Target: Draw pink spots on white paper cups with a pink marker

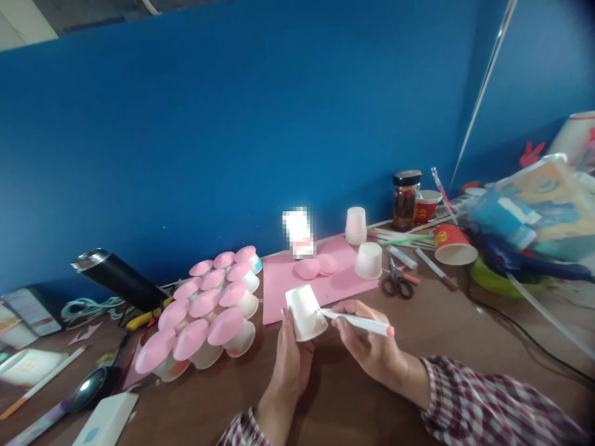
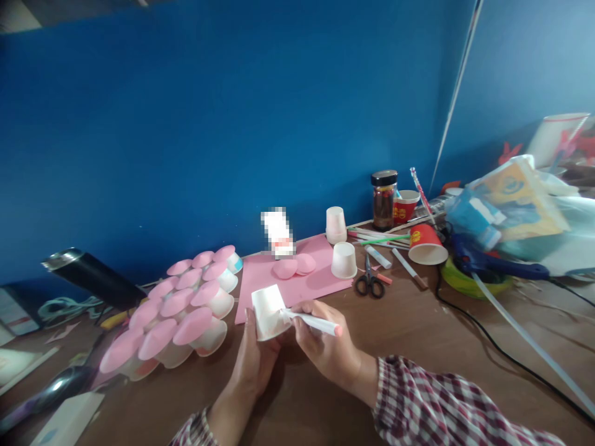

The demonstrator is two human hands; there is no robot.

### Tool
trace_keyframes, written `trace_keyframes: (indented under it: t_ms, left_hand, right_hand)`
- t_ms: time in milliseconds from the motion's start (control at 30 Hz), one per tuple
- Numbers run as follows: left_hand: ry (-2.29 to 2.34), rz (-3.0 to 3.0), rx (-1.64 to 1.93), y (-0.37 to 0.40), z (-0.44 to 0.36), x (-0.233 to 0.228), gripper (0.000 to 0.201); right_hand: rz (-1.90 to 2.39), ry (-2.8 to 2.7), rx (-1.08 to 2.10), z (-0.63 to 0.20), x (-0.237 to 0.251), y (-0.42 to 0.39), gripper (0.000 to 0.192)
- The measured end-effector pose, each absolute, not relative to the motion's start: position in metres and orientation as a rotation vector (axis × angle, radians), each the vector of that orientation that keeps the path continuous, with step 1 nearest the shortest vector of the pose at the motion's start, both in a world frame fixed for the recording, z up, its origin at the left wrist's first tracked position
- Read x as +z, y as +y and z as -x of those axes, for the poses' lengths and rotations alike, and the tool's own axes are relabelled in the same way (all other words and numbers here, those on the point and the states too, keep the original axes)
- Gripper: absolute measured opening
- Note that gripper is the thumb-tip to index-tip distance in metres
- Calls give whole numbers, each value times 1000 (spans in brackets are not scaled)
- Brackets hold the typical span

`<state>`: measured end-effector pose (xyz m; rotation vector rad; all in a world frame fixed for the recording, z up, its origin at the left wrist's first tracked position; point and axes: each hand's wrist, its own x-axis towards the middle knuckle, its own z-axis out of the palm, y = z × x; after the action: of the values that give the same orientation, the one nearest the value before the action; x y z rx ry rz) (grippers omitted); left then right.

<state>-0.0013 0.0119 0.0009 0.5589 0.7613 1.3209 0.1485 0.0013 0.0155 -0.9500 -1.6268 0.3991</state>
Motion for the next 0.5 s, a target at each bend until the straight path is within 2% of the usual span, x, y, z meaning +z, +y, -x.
trace_keyframes:
  t_ms: [500]
  left_hand:
    - [626, -446, 1288, 12, 2, 5, 41]
  right_hand:
    - [946, -1580, 573, -147, 10, 0, 5]
